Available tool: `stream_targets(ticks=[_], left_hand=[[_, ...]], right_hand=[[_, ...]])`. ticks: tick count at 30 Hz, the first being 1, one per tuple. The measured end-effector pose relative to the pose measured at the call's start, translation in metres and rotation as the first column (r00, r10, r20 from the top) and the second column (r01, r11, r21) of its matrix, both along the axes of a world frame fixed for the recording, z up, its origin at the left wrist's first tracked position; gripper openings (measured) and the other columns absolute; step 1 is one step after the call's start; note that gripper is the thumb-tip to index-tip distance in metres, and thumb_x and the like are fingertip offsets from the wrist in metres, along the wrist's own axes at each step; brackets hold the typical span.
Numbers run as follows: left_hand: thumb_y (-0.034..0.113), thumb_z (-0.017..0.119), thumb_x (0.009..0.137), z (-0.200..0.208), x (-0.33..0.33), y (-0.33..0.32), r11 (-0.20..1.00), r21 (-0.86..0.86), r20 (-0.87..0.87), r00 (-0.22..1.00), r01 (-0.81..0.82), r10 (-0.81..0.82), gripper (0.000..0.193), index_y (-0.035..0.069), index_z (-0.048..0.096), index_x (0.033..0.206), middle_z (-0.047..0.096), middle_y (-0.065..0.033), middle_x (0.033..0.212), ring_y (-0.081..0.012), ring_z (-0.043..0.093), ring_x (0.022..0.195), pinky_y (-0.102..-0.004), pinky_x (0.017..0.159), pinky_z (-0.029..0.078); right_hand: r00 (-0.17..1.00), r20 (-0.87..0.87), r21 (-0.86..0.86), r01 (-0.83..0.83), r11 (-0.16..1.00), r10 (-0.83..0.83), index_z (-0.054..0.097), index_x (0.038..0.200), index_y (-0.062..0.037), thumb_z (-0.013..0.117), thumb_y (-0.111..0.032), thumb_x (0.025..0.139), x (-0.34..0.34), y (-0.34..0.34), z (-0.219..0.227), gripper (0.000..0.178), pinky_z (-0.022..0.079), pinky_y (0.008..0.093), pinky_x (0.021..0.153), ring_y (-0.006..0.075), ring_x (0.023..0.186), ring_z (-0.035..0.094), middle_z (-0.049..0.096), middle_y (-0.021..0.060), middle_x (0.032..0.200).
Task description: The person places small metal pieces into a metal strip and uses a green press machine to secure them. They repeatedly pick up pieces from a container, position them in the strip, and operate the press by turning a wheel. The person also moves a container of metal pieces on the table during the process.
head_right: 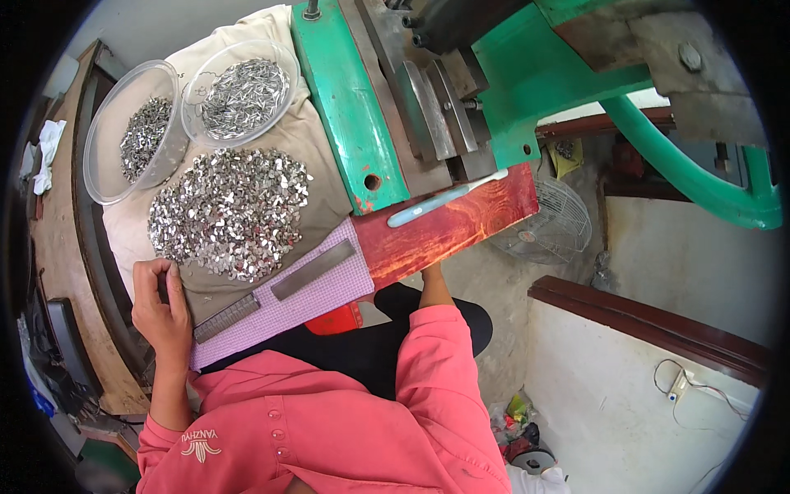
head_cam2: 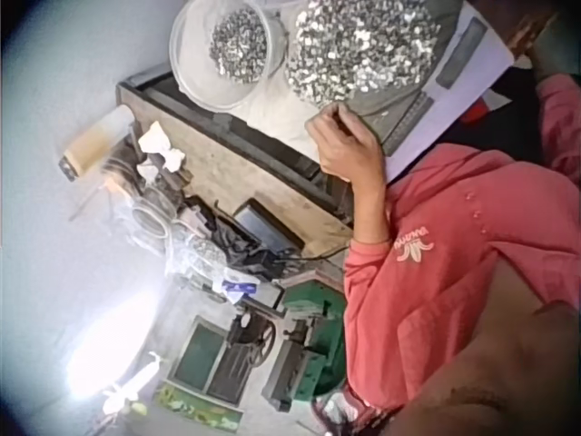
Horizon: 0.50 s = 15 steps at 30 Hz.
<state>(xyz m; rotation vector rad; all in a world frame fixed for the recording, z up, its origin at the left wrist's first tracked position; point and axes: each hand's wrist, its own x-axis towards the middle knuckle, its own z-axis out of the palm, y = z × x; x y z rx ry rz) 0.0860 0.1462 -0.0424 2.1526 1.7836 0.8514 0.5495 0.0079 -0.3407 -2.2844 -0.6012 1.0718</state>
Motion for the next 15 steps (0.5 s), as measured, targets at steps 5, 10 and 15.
stream_targets(ticks=[5,10,15], left_hand=[[0.006,0.062,0.091,0.000,-0.001,-0.001,0.999,-0.031,0.009,1.000,-0.012,0.012,0.005,0.005,0.058,0.093,0.056,-0.0085,0.086,-0.0280,0.059,0.068,-0.0353,0.059,0.045],[0.008,0.061,0.094,0.000,0.000,-0.002,0.997,-0.070,0.009,1.000,-0.027,0.027,0.005,0.003,0.060,0.096,0.057,-0.0085,0.085,-0.0223,0.058,0.070,-0.0316,0.066,0.047],[0.009,0.061,0.094,0.000,-0.001,-0.002,0.998,-0.059,-0.003,1.000,-0.030,0.030,0.006,0.003,0.060,0.096,0.057,-0.0084,0.085,-0.0227,0.058,0.069,-0.0319,0.064,0.046]], right_hand=[[0.997,-0.071,0.024,0.018,1.000,-0.016,0.051,0.138,-0.0113,0.061,-0.035,0.092,-0.006,-0.021,0.016,0.053,0.056,0.0449,0.080,0.0313,0.105,0.066,0.062,0.0165,0.126],[0.991,0.125,-0.170,-0.025,0.985,0.046,0.068,0.106,0.0014,0.068,-0.013,0.085,0.007,-0.037,0.012,0.025,0.058,0.0342,0.064,0.0216,0.078,0.070,0.072,0.0126,0.091],[0.993,0.115,-0.170,0.013,0.985,0.006,0.072,0.092,0.0044,0.070,-0.009,0.083,0.012,-0.039,0.013,0.016,0.057,0.0321,0.063,0.0195,0.071,0.069,0.073,0.0109,0.084]])
